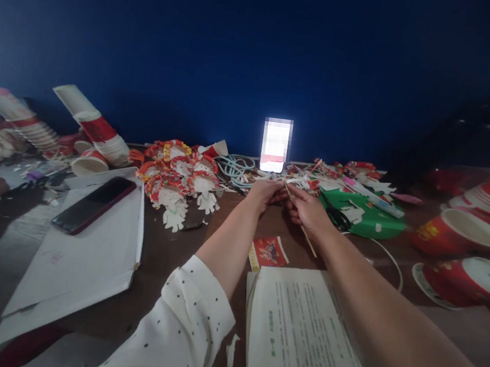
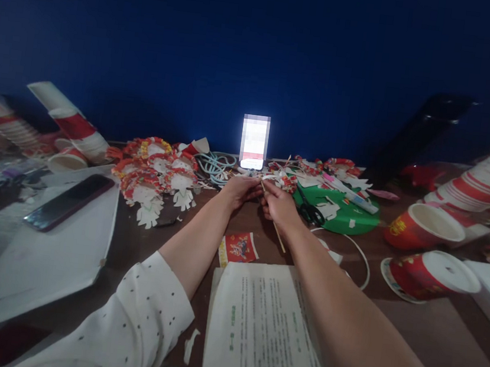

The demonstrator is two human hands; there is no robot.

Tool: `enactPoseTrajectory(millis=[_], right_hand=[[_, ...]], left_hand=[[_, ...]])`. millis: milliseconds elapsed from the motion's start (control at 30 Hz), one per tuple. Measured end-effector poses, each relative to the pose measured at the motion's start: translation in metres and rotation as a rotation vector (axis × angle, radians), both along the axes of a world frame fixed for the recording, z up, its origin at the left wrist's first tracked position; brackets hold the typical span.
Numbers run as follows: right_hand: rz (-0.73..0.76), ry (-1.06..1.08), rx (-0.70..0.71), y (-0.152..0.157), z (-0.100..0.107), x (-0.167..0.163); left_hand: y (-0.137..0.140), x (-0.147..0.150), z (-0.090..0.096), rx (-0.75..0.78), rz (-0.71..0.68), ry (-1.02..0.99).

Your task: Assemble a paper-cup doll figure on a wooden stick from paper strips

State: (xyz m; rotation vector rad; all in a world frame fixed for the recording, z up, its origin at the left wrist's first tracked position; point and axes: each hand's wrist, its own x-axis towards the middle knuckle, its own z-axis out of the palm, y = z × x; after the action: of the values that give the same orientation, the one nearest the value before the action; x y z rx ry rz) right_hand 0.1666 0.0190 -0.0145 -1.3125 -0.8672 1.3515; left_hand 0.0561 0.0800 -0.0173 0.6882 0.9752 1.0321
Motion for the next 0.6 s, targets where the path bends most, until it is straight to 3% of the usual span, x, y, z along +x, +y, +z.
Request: enactPoseTrajectory(millis=[200,433,600], right_hand=[[0.010,-0.101,0.016,0.003,-0.006,0.003],[-0.001,-0.640,0.278,0.004,-0.008,0.008],[0.007,-0.823,0.327,0.000,-0.007,0.002]], left_hand=[[0.001,-0.001,-0.001,-0.002,0.007,-0.014],[-0.003,0.002,0.008,-0.031,0.007,0.076],[0.000,0.004,0.007,-0.035,0.007,0.144]])
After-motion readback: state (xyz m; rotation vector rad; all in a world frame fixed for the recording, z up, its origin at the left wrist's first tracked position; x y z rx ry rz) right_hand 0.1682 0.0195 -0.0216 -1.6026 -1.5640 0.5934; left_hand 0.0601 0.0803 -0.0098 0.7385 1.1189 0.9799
